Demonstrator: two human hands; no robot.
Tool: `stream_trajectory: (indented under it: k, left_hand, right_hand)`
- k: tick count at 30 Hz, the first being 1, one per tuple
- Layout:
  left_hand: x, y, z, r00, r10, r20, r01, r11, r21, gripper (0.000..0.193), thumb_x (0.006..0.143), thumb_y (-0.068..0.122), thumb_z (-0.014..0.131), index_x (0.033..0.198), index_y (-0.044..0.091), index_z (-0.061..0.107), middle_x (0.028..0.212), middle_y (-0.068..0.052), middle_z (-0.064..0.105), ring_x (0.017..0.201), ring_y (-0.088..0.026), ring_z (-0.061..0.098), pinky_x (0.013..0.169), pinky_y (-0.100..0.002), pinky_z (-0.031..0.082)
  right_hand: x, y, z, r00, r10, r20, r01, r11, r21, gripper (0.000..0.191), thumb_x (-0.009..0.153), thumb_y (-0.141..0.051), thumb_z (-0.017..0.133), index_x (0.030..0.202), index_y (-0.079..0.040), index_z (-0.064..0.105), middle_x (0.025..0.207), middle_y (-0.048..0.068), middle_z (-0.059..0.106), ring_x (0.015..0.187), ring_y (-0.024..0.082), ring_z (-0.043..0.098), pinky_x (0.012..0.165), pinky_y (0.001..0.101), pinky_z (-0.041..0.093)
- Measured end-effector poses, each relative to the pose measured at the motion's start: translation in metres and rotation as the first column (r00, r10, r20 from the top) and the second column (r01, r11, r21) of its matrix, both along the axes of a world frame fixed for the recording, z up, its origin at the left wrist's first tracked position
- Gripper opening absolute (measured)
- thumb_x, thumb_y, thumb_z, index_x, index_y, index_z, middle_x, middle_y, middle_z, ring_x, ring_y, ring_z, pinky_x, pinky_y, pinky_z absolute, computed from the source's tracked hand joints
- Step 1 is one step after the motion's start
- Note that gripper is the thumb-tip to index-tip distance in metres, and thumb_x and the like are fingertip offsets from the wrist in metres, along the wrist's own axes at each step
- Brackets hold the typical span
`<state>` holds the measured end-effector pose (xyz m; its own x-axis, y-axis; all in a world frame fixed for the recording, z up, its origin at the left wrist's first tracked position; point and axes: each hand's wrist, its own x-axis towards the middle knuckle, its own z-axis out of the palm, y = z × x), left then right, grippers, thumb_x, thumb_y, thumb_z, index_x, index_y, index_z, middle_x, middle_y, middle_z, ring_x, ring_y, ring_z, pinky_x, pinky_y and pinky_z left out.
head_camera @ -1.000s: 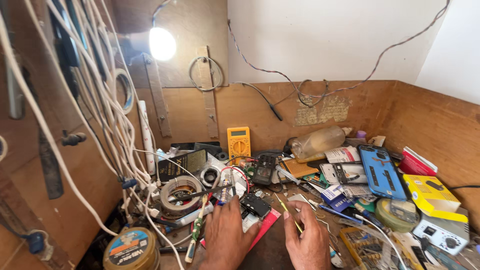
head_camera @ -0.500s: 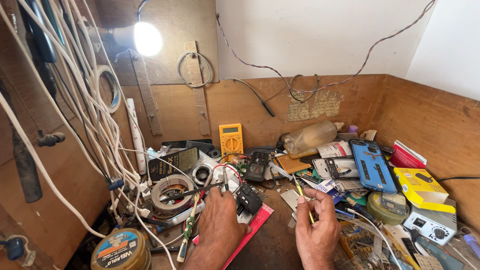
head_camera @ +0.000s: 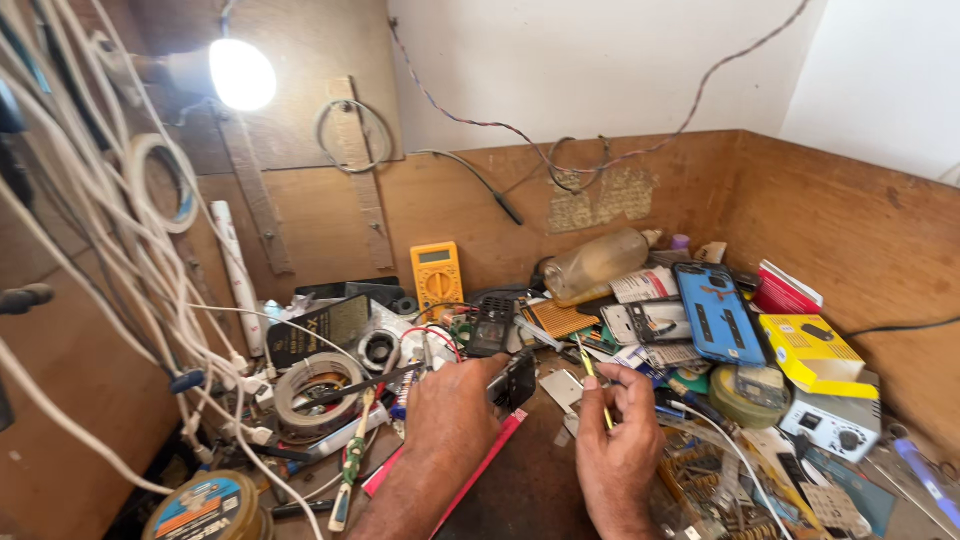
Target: The person holds a disassembled mobile phone and uses a small screwdriver to manipulate internal components. The person repeatedly pries and adjusts parts inside the phone chassis while handling the device with both hands.
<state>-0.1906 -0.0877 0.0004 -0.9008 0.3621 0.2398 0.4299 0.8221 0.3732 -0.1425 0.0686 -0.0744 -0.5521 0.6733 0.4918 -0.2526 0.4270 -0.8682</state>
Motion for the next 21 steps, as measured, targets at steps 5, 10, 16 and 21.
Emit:
stream_trajectory:
  k: [5, 10, 16, 21]
  left_hand:
    - [0.007, 0.019, -0.003, 0.99, -0.113, -0.087, 0.098, 0.982, -0.164, 0.041, 0.084, 0.005, 0.067, 0.12, 0.023, 0.072, 0.086, -0.014, 0.074, 0.086, -0.034, 0.073, 0.074, -0.048, 0.057]
    - [0.01, 0.021, -0.009, 0.98, -0.151, -0.129, 0.135, 0.982, -0.129, 0.049, 0.08, 0.002, 0.067, 0.123, 0.024, 0.071, 0.086, -0.013, 0.074, 0.082, -0.033, 0.073, 0.069, -0.048, 0.057]
    - [0.012, 0.029, -0.015, 0.982, -0.164, -0.09, 0.133, 0.952, -0.276, 0.033, 0.088, 0.007, 0.064, 0.118, 0.018, 0.071, 0.087, -0.012, 0.074, 0.084, -0.032, 0.074, 0.071, -0.046, 0.058]
    - [0.015, 0.03, -0.022, 0.978, -0.182, -0.097, 0.133, 0.916, -0.378, 0.047, 0.091, 0.005, 0.061, 0.136, 0.018, 0.062, 0.083, -0.011, 0.075, 0.08, -0.029, 0.075, 0.064, -0.044, 0.059]
  right_hand:
    - [0.001, 0.002, 0.003, 0.998, -0.029, 0.056, 0.029, 1.0, 0.0, 0.02, 0.095, -0.011, 0.065, 0.112, -0.001, 0.061, 0.07, 0.006, 0.066, 0.064, 0.011, 0.06, 0.056, 0.0279, 0.048]
    - [0.001, 0.002, 0.002, 0.999, -0.02, 0.031, 0.02, 1.0, 0.009, 0.02, 0.095, -0.01, 0.065, 0.112, -0.001, 0.061, 0.07, 0.005, 0.067, 0.064, 0.011, 0.061, 0.057, 0.0279, 0.049]
    - [0.001, 0.002, -0.002, 1.0, -0.023, 0.012, 0.023, 1.0, -0.016, 0.021, 0.094, -0.009, 0.066, 0.113, 0.0, 0.061, 0.069, 0.006, 0.066, 0.063, 0.012, 0.06, 0.057, 0.0281, 0.048]
    - [0.001, 0.004, -0.004, 0.999, -0.031, -0.013, 0.031, 0.999, 0.032, 0.019, 0.095, -0.009, 0.066, 0.112, 0.0, 0.061, 0.071, 0.005, 0.066, 0.065, 0.01, 0.062, 0.059, 0.0267, 0.049]
